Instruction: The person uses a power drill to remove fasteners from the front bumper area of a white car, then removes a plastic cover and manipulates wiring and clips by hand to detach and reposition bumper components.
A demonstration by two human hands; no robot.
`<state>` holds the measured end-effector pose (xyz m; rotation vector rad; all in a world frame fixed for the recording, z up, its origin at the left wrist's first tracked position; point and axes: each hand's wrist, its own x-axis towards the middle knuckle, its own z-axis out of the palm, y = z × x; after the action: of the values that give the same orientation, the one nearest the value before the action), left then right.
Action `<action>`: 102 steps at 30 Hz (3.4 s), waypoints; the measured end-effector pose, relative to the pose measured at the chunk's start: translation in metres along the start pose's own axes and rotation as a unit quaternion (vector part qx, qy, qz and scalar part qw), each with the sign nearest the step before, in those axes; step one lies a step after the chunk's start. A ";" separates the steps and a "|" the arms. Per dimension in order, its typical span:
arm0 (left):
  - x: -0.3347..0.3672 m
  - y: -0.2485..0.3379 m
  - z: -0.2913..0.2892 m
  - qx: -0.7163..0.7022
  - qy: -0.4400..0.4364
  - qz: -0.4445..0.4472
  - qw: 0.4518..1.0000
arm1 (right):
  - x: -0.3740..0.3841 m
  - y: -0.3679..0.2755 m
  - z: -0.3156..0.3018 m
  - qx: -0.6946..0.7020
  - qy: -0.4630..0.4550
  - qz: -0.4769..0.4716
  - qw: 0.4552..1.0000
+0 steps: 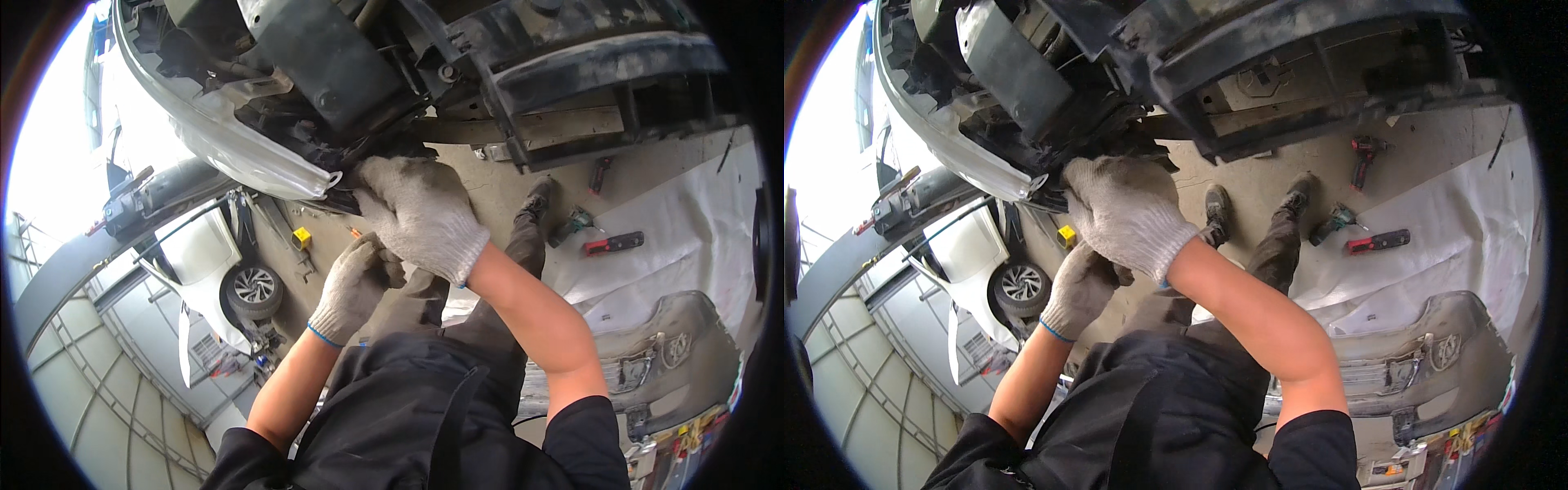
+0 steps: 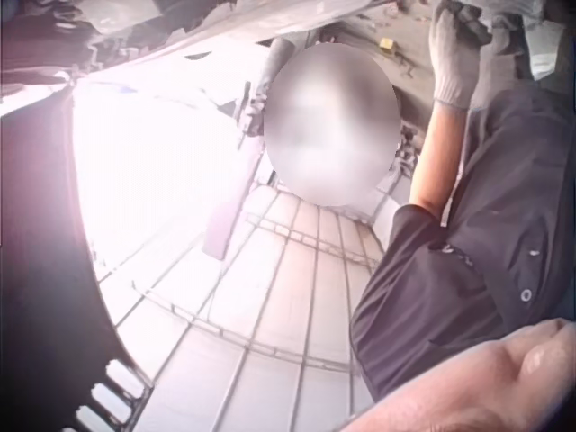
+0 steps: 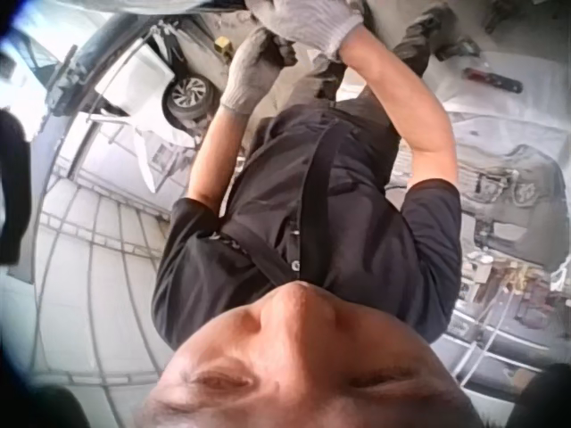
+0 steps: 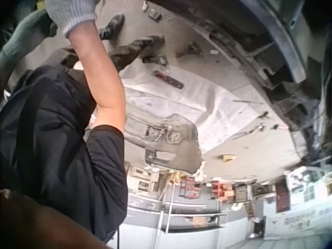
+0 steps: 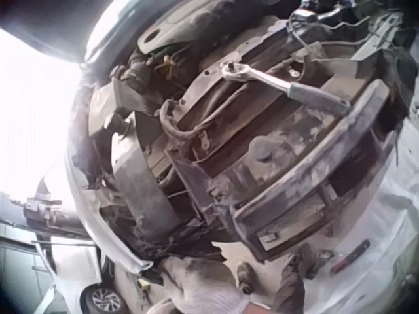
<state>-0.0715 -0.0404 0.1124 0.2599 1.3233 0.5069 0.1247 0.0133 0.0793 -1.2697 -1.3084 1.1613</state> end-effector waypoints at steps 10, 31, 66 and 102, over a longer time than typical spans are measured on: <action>-0.012 -0.011 -0.049 0.021 -0.081 -0.029 0.996 | -0.006 -0.015 0.005 -0.055 0.024 0.075 0.995; -0.023 -0.019 -0.056 0.052 -0.092 -0.015 0.994 | -0.042 -0.003 0.021 -0.199 0.091 -0.004 0.976; 0.016 -0.007 0.029 0.178 -0.090 -0.013 0.980 | -0.047 -0.022 0.033 -0.314 0.098 0.037 0.944; 0.000 -0.010 0.092 0.008 0.036 0.168 0.985 | 0.002 -0.057 -0.012 -0.300 -0.157 0.113 0.934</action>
<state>0.0198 -0.0396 0.1297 0.4869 1.3604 0.7959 0.1302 0.0150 0.1376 -1.7588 -1.8897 1.1992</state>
